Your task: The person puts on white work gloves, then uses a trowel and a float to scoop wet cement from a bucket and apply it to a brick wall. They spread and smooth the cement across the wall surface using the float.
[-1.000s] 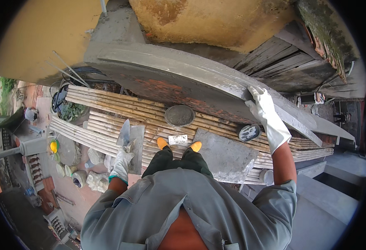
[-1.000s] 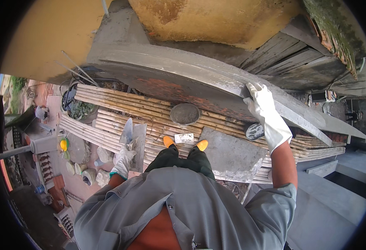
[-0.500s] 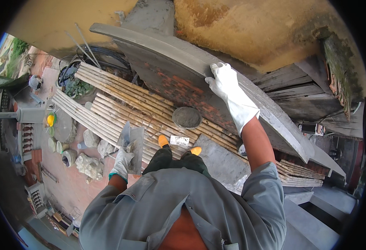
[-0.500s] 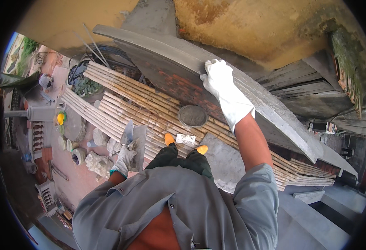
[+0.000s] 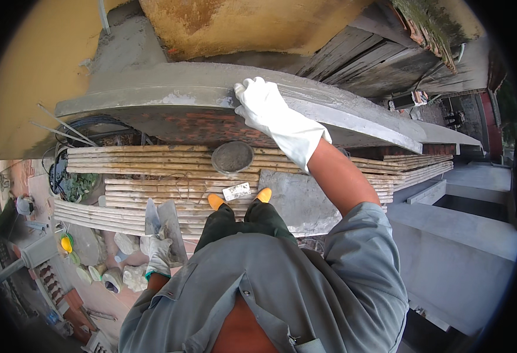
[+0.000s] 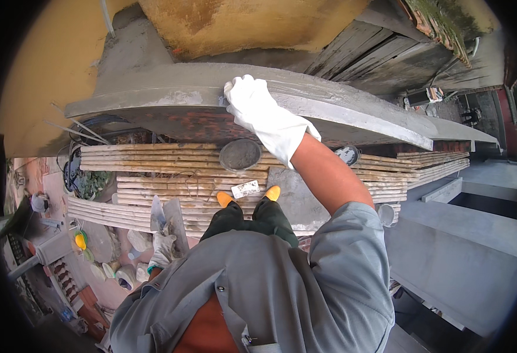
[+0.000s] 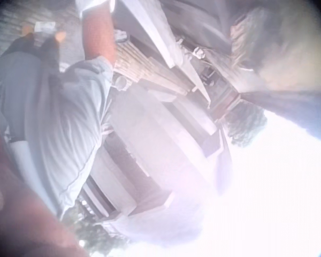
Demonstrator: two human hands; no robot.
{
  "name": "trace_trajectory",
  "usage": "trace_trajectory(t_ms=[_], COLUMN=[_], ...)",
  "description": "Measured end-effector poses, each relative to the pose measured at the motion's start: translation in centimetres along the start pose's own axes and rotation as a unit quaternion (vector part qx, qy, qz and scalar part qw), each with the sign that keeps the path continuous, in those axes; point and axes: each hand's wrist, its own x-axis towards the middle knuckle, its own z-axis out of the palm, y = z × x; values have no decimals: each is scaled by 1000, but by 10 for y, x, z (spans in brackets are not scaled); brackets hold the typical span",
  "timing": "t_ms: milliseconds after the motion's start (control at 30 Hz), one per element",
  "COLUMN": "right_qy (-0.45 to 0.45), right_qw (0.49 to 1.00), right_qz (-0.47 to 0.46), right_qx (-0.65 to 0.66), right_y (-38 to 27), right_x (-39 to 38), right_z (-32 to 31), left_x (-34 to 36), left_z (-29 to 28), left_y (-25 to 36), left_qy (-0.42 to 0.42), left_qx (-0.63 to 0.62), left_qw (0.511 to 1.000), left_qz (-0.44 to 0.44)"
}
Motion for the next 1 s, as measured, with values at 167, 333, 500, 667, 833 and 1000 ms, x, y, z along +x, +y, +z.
trace_trajectory(t_ms=[167, 333, 500, 667, 833, 1000], right_qy=[-49, -112, -10, 135, 210, 336], right_qw=[996, 983, 968, 930, 815, 723], right_qz=[69, 141, 252, 341, 527, 568], right_qx=[-15, -39, 8, -10, 116, 202], right_y=[45, 89, 139, 185, 223, 263], right_x=[-69, -129, -206, -284, -368, -448], right_z=[-15, -31, -74, -132, -169, -143], left_x=[12, 29, 38, 3, -24, -19], left_z=[6, 22, 36, 63, 92, 112], left_y=[49, 64, 63, 86, 108, 123], left_qy=[-42, -37, -7, -21, -43, -52], left_qx=[2, 39, 170, 216, 182, 180], left_qw=[998, 997, 984, 976, 980, 976], left_qz=[35, 61, 49, 28, 72, 106])
